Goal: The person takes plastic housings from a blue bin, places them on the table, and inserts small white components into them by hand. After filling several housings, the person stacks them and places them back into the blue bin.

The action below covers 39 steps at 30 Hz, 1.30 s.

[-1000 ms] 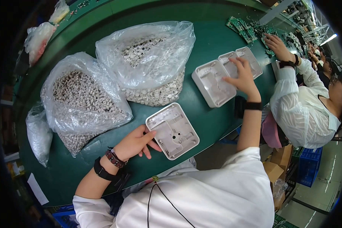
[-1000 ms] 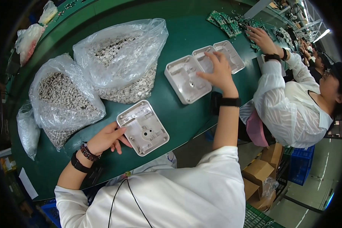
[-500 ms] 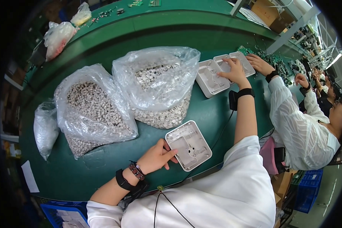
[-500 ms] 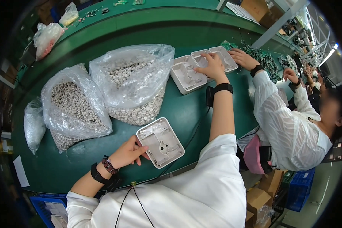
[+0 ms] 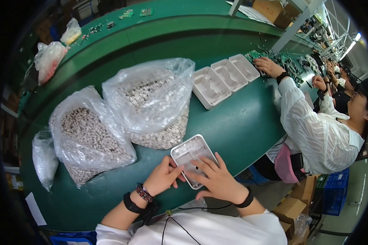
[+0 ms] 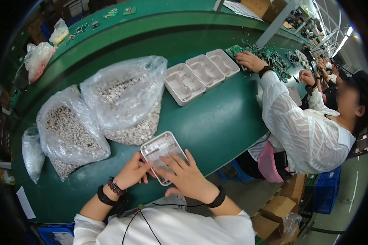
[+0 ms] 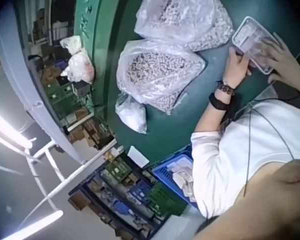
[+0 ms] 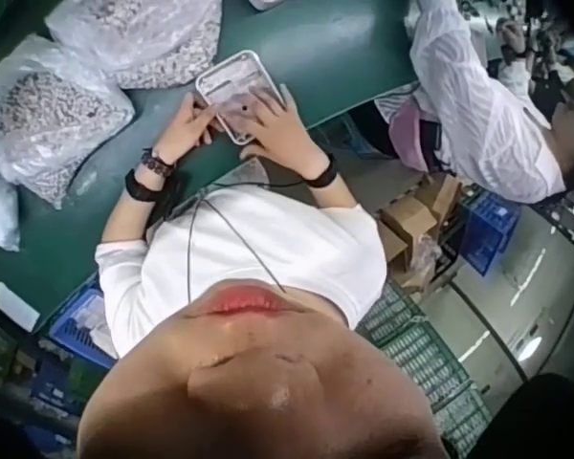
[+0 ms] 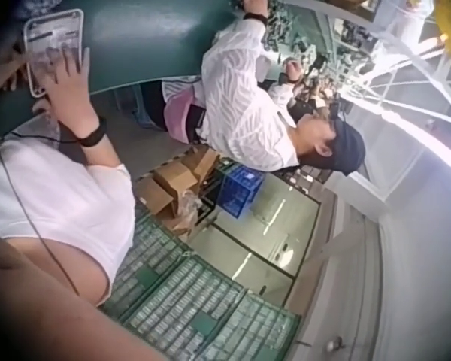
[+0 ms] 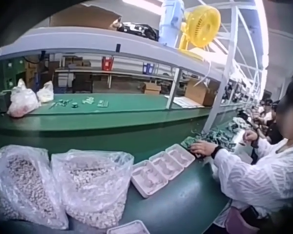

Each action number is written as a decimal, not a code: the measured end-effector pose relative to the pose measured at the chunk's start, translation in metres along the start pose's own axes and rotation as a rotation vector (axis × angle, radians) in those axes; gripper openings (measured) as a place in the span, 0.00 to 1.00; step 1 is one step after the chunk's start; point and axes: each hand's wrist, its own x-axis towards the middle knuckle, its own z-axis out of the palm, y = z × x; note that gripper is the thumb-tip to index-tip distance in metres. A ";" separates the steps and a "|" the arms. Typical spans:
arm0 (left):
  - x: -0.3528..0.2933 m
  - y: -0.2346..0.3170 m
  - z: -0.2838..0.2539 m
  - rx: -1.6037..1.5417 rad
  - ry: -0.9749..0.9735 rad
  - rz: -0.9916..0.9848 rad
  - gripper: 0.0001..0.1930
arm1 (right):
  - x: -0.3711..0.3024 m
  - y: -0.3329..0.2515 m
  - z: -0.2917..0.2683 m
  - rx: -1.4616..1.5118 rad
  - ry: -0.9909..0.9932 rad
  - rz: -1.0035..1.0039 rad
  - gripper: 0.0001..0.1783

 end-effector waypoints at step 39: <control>-0.539 -0.311 -0.021 0.717 1.910 -1.111 0.25 | 0.206 -0.200 0.081 -0.007 -0.100 -0.970 0.20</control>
